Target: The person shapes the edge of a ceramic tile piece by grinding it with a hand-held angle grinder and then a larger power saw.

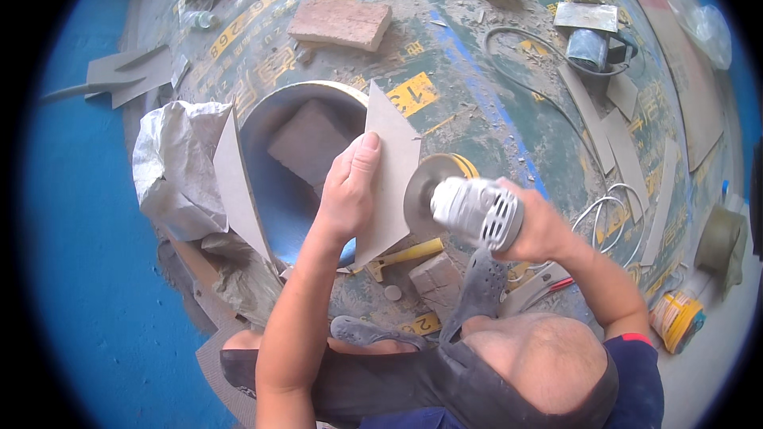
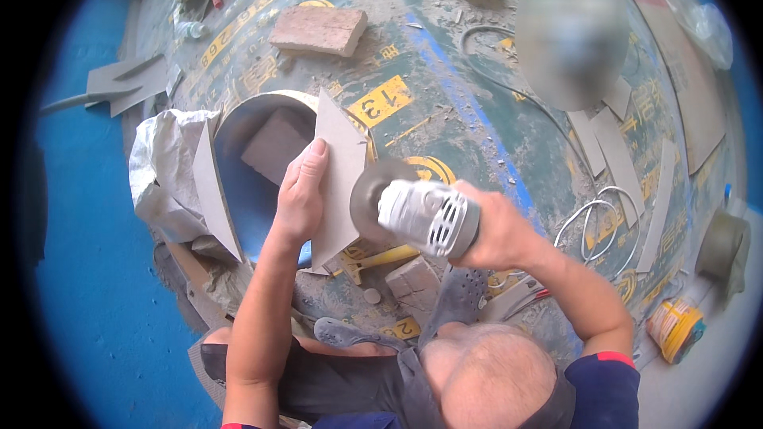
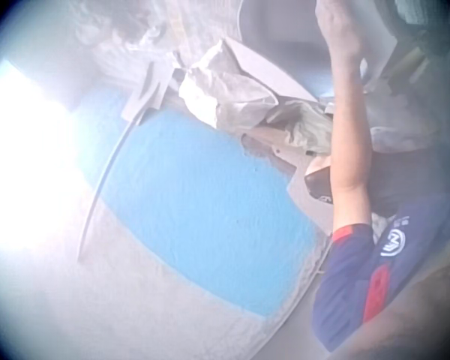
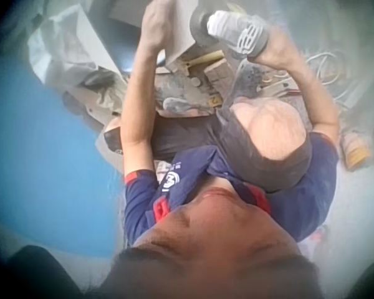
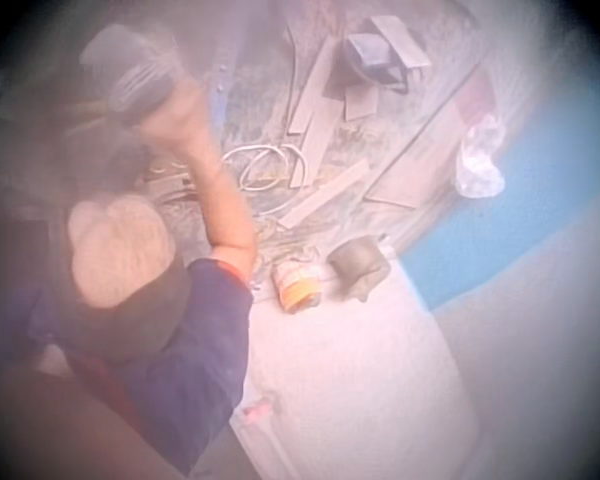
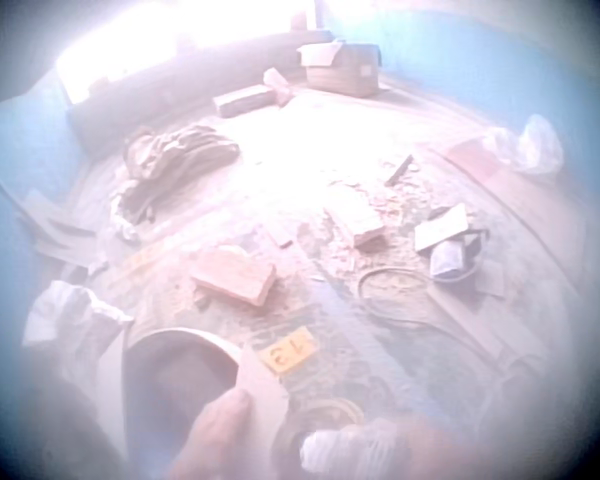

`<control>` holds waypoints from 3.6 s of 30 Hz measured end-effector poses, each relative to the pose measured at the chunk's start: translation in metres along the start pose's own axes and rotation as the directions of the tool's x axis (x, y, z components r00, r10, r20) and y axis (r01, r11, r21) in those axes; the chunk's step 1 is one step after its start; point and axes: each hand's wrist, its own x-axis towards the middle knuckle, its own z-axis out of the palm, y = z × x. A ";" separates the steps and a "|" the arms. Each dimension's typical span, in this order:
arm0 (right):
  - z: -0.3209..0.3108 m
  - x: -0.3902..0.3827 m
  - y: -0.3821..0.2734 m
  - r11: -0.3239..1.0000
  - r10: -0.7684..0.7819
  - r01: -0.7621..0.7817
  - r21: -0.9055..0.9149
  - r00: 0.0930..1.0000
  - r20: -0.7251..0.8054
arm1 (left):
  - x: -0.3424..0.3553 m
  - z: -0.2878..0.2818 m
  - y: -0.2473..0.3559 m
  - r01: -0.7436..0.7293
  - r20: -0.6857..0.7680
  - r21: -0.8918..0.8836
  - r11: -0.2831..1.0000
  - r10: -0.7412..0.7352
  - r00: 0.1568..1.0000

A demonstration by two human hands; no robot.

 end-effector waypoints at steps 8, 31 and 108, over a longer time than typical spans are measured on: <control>-0.002 0.003 0.010 1.000 0.004 -0.003 0.026 0.998 -0.055 | -0.002 -0.002 0.006 0.047 0.036 -0.009 0.999 -0.047 0.998; 0.024 -0.012 0.023 0.988 -0.029 0.023 0.152 0.999 0.040 | -0.001 0.001 -0.002 0.007 -0.026 0.003 1.000 -0.007 1.000; 0.036 -0.041 -0.014 0.993 0.105 -0.110 -0.045 0.989 -0.105 | 0.014 0.026 -0.008 -0.133 -0.352 -0.262 0.956 0.033 0.935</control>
